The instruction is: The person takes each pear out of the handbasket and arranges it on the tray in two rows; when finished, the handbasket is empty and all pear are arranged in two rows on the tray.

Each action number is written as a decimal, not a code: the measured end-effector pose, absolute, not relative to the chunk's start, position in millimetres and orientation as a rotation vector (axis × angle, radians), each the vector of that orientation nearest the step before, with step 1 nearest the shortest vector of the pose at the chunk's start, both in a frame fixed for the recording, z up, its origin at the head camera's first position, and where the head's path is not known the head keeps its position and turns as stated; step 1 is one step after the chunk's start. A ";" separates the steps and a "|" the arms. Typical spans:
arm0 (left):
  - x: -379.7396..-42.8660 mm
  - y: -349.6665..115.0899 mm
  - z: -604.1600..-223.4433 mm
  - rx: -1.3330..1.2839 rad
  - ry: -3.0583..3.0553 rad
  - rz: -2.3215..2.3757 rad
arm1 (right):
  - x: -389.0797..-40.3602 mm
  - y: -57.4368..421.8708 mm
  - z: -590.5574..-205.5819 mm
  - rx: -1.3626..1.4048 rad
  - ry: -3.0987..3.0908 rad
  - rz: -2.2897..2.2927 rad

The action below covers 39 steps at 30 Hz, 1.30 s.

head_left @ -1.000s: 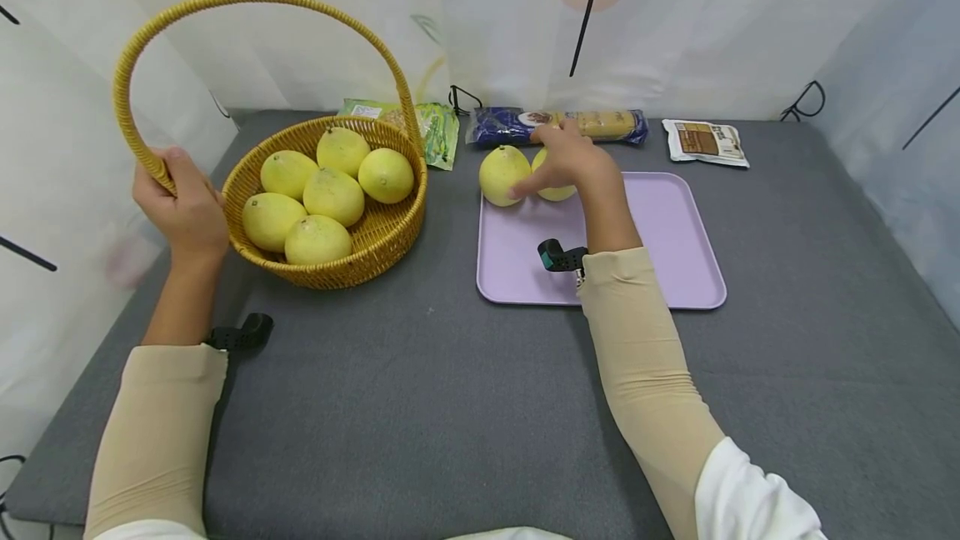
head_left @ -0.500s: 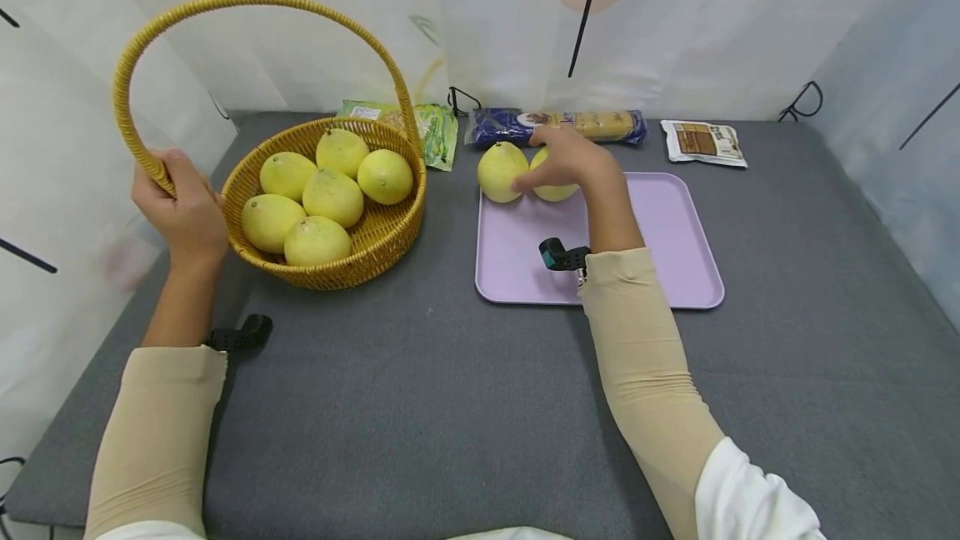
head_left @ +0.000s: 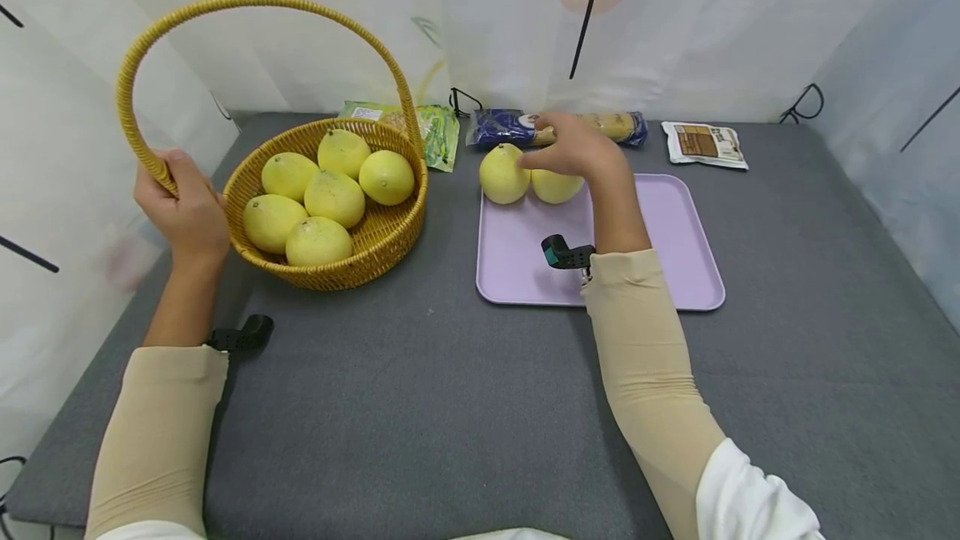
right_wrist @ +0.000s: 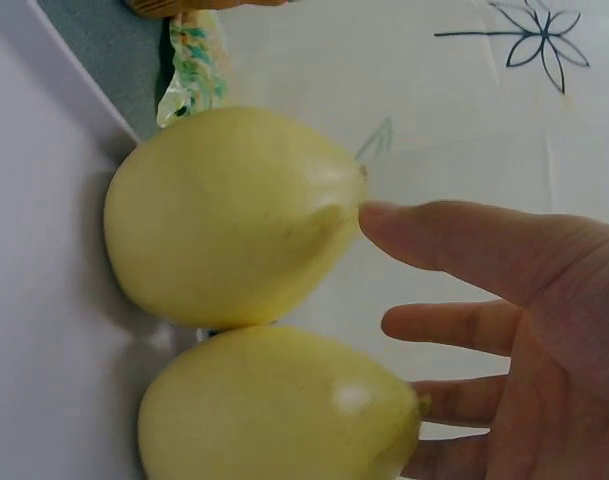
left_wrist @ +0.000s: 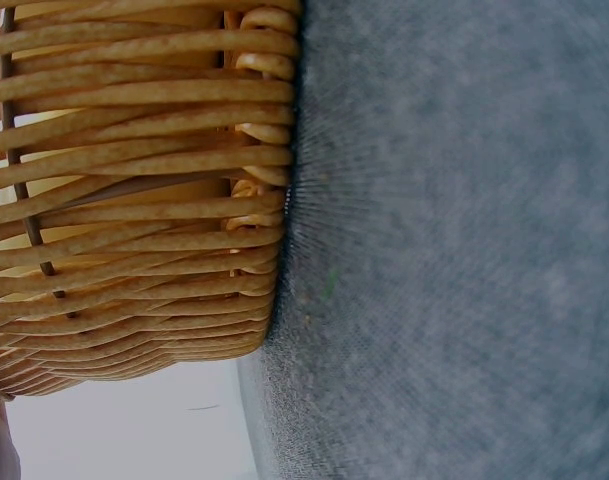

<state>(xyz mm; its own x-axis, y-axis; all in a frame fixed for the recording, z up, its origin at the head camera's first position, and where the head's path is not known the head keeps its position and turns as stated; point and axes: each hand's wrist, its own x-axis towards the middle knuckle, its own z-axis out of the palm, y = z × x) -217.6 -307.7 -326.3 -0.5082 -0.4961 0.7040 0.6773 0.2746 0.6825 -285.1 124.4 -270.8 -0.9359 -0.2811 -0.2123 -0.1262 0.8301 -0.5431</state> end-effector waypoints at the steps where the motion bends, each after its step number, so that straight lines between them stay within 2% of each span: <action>1: -217.4 -307.5 -325.8 -0.176 -1.532 -1.453 | -283.9 121.7 -268.2 -0.306 2.752 -0.787; 5: -217.1 -307.6 -324.5 -0.174 -1.540 -1.450 | -275.7 105.8 -256.2 -0.346 2.860 -0.803; 11: -217.5 -309.6 -323.9 -0.168 -1.556 -1.426 | -262.7 65.2 -248.4 -0.610 2.981 -0.732; 20: -217.6 -310.3 -326.5 -0.152 -1.554 -1.436 | -253.0 1.3 -272.6 -1.193 2.980 -0.627; 26: -215.6 -311.0 -330.2 -0.152 -1.566 -1.392 | -256.9 -19.6 -286.9 -1.434 3.034 -0.545; 29: -215.4 -311.9 -329.8 -0.157 -1.565 -1.388 | -260.4 -28.4 -288.9 -1.481 2.992 -0.389; 39: -217.4 -310.5 -327.5 -0.174 -1.577 -1.378 | -271.3 -51.9 -285.8 -1.312 2.868 0.033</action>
